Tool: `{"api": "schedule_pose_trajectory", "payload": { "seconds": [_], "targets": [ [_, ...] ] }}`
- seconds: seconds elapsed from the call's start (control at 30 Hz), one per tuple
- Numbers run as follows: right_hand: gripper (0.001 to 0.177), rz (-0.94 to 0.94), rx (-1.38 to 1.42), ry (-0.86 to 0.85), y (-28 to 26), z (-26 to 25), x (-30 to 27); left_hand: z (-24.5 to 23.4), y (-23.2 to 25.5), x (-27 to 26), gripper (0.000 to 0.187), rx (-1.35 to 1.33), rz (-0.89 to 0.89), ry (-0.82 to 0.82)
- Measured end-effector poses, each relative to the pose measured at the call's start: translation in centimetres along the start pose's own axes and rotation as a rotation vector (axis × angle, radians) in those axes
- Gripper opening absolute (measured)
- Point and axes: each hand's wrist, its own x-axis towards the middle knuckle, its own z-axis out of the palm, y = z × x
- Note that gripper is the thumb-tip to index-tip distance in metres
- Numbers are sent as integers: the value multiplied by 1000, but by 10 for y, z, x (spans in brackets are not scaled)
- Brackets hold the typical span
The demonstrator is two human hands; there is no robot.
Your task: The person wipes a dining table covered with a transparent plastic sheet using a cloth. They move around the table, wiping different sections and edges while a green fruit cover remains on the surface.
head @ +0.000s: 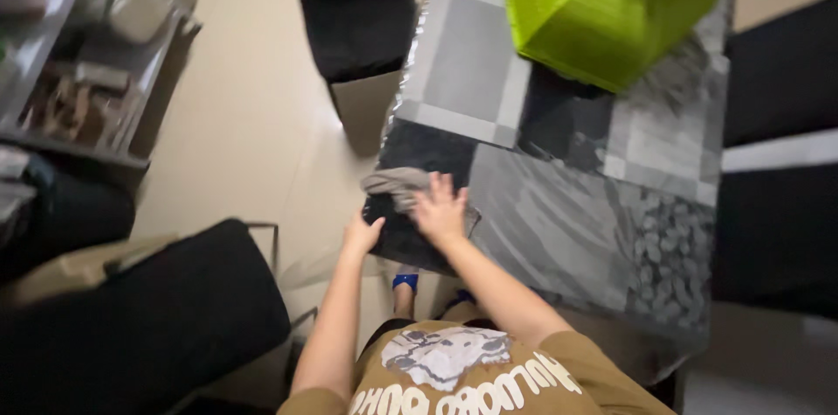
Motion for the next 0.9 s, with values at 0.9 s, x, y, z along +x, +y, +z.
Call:
{"api": "schedule_pose_trajectory", "payload": {
  "seconds": [0.9],
  "targets": [
    [62,759,-142,79,334,-100,-158,206,263,-103,66,599,762,-242]
  ]
}}
